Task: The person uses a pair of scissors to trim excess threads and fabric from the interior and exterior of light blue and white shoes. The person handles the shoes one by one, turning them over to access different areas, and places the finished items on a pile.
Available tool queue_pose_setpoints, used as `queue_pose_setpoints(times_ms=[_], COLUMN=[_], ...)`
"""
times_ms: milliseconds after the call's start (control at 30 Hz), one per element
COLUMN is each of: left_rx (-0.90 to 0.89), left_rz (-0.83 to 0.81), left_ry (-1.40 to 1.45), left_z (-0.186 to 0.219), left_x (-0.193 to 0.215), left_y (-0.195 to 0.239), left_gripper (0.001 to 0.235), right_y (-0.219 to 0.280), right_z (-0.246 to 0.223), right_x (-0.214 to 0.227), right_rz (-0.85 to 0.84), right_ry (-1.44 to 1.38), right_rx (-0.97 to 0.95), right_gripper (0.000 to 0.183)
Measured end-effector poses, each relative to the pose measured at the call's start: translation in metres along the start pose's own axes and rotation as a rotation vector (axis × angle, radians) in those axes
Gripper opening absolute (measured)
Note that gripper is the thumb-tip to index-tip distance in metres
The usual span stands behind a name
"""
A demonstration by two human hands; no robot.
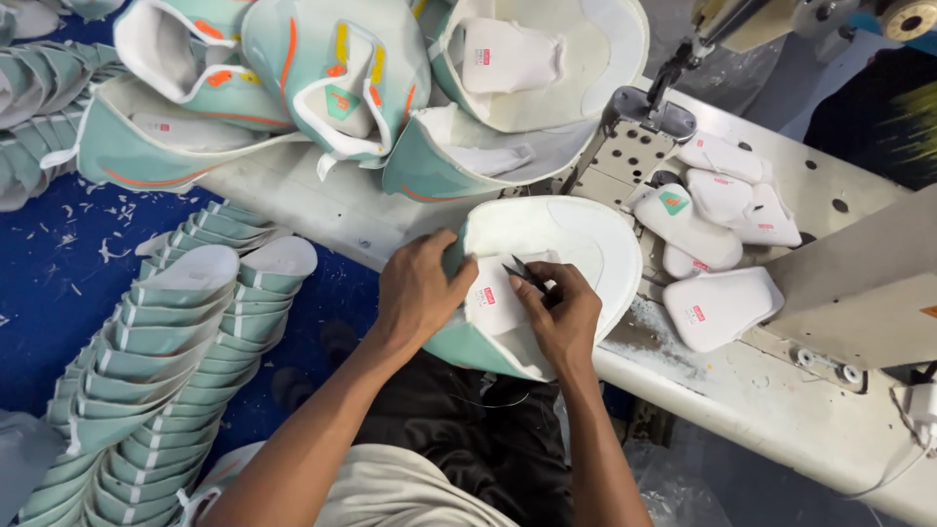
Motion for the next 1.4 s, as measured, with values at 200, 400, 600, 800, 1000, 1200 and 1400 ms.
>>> queue_pose_setpoints(times_ms=[200,400,600,800,1000,1200,1400], left_rx=[-0.162,-0.093,0.145,0.073,0.015,0.289,0.162], left_rz=[0.050,0.165,-0.118,-0.110,-0.109,-0.022,0.004], left_ry=[-0.253,-0.063,0.149,0.280,0.157,0.303,0.327], left_z=[0.017,-0.010,-0.043,-0.031,-0.034,-0.079,-0.059], left_x=[-0.008,0.021,0.020,0.007,-0.001,0.009,0.011], left_y=[-0.016,-0.010,0.036,0.047,0.050,0.049,0.041], left_gripper=[0.016,0.021,0.021,0.016,0.011,0.012,0.032], right_y=[-0.003,-0.004,-0.004,-0.002,-0.002,-0.003,0.001], right_z=[0.014,0.015,0.012,0.009,0.007,0.022,0.054], right_x=[0.001,0.005,0.003,0.002,0.003,0.010,0.063], right_rz=[0.041,0.061,0.057,0.069,0.083,0.070,0.239], right_ry=[0.056,0.078,0.082,0.085,0.087,-0.028,-0.650], right_rx=[-0.046,-0.083,-0.095,-0.079,-0.061,-0.108,-0.243], right_gripper=[0.043,0.046,0.045,0.045,0.044,0.039,0.025])
Point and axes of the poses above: each hand's wrist, its own y-axis away from the middle knuckle, its own x-axis out of the back of the hand, z = x × y, the point moved 9 cm from there along -y, towards the middle knuckle, and after that the axes turned 6 degrees about -y, right-handed, at the moved point
